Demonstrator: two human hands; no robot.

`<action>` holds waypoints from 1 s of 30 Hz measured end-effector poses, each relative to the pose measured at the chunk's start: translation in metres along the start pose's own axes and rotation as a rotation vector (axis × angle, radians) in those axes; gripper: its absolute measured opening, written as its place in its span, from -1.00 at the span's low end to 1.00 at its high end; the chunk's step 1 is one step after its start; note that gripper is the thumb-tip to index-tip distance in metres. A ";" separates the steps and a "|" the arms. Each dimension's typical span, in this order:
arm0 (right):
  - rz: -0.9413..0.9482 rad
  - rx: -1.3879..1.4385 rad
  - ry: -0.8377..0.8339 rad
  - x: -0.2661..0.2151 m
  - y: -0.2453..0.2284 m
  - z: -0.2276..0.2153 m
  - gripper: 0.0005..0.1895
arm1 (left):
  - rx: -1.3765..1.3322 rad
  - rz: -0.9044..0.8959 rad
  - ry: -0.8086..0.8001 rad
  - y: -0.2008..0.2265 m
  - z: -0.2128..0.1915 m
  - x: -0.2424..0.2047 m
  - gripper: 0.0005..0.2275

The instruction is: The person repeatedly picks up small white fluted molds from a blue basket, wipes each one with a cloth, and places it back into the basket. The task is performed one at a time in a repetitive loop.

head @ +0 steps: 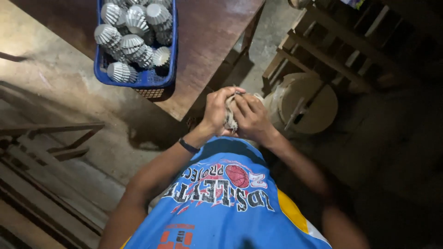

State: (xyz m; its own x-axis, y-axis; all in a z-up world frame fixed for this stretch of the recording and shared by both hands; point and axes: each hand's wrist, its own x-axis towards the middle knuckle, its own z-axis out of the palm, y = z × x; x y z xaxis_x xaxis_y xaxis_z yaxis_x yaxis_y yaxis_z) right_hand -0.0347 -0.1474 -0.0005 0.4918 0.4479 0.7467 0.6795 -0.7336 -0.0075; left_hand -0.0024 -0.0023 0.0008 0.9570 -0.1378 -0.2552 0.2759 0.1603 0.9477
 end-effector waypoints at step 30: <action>1.275 1.108 0.405 -0.183 0.032 -0.006 -0.70 | 0.609 0.894 -0.033 0.000 -0.130 0.042 -0.74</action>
State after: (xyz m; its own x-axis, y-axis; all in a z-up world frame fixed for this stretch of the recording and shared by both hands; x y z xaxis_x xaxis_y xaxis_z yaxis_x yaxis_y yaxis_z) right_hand -0.1068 -0.2558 -0.1333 0.9333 -0.3587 0.0137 0.1110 0.2522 -0.9613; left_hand 0.0500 0.1192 -0.0346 0.7841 -0.2402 0.5723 -0.6207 -0.2956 0.7262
